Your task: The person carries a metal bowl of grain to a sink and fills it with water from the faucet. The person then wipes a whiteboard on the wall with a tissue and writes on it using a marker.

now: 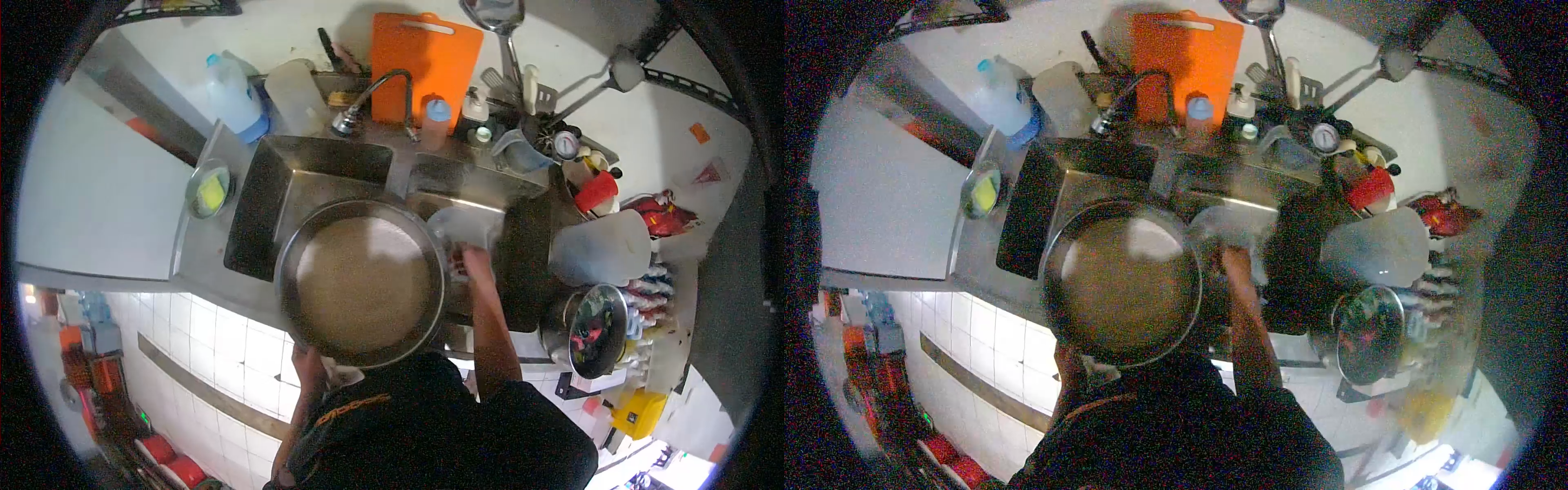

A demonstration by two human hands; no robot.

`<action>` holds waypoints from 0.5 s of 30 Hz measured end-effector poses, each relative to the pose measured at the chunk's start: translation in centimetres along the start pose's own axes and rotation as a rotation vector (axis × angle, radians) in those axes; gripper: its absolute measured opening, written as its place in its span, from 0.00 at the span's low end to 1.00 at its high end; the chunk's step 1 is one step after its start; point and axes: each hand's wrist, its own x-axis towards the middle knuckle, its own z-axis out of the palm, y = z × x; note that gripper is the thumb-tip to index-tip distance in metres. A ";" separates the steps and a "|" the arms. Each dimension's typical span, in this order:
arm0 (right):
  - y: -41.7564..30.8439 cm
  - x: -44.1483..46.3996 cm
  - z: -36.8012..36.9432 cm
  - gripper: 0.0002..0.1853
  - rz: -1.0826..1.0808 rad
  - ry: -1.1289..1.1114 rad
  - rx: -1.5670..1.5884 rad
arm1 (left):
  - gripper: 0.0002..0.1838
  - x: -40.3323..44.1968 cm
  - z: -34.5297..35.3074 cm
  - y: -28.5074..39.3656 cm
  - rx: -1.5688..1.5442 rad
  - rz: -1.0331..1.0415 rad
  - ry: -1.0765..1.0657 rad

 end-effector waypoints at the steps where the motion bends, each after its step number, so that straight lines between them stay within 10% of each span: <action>1: -2.5 0.0 0.4 0.19 -0.076 0.024 -0.028 | 0.11 -0.3 0.0 -0.6 -0.004 -0.041 0.000; 14: -25.0 13.8 16.2 0.31 -0.632 0.198 -0.406 | 0.19 -3.0 0.7 -1.7 0.131 -0.245 -0.213; 15: -24.6 15.3 17.1 0.30 -0.622 0.284 -0.410 | 0.19 -4.6 3.1 5.9 0.041 -0.301 -0.202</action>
